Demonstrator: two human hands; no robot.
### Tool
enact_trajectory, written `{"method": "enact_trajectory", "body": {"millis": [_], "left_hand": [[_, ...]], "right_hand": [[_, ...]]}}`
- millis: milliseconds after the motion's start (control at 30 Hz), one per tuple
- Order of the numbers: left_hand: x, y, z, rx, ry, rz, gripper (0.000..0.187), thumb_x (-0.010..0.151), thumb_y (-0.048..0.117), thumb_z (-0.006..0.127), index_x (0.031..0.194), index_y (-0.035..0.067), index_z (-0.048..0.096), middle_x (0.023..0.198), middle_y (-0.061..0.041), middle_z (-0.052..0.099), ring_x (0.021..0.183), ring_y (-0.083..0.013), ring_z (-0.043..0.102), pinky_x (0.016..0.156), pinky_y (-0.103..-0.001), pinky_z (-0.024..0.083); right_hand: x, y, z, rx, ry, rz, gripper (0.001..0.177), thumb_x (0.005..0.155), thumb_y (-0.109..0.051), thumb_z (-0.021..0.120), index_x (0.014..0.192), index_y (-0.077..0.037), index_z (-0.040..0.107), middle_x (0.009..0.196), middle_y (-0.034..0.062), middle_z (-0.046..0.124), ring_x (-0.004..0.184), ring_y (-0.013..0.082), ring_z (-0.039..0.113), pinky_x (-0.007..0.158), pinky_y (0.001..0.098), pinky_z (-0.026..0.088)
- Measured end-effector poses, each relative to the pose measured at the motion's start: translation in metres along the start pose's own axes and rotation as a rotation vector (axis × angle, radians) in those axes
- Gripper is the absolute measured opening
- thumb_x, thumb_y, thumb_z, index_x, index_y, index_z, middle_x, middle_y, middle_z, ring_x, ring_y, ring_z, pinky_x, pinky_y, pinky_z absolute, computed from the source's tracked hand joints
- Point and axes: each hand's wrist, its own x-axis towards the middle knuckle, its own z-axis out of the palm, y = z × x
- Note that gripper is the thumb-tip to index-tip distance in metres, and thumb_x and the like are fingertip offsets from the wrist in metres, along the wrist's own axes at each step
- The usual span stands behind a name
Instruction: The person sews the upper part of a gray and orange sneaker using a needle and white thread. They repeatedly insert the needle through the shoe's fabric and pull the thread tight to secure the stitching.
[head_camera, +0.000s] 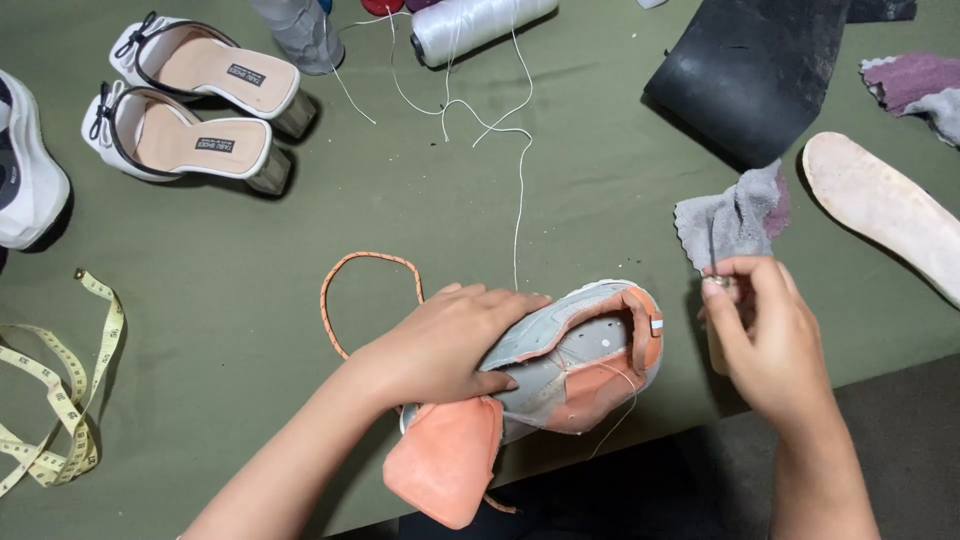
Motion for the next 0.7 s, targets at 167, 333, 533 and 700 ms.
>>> {"method": "enact_trajectory", "body": {"millis": [167,333,533,700], "left_hand": [[-0.007,-0.001,0.014,0.001,0.032,-0.104,0.061,0.084,0.035,0.077,0.138,0.016,0.055,0.121,-0.005,0.068,0.109,-0.031,0.06,0.096,-0.043,0.041],[-0.015,0.005,0.031,-0.048,0.181,-0.226,0.044,0.086,0.02,0.065,0.129,0.012,0.066,0.108,-0.006,0.071,0.094,-0.0294,0.059,0.08,-0.043,0.05],[-0.012,-0.003,0.068,-0.114,0.444,-0.296,0.041,0.085,0.009,0.058,0.121,0.019,0.074,0.094,-0.002,0.07,0.09,-0.0279,0.054,0.073,-0.043,0.051],[-0.002,-0.004,0.081,-0.187,0.601,-0.323,0.049,0.073,-0.004,0.048,0.112,0.01,0.075,0.089,-0.006,0.066,0.089,-0.0288,0.057,0.074,-0.041,0.051]], "right_hand": [[-0.059,-0.013,-0.017,0.317,-0.046,-0.172,0.021,0.095,-0.017,0.061,0.11,-0.005,0.07,0.105,0.0076,0.068,0.092,0.0146,0.066,0.081,0.0268,0.05],[-0.087,-0.055,-0.012,0.348,-0.307,-0.279,0.029,0.087,-0.017,0.07,0.114,-0.018,0.08,0.122,-0.0059,0.083,0.125,0.0029,0.069,0.048,0.0156,0.052],[-0.082,-0.072,0.012,0.036,-0.378,-0.189,0.032,0.097,-0.037,0.054,0.122,-0.022,0.066,0.124,-0.0112,0.079,0.089,0.0203,0.076,0.076,0.0336,0.054],[-0.083,-0.073,0.012,0.073,-0.402,-0.217,0.025,0.097,-0.036,0.056,0.107,-0.024,0.076,0.107,-0.0178,0.078,0.102,0.008,0.076,0.083,0.0297,0.052]]}}
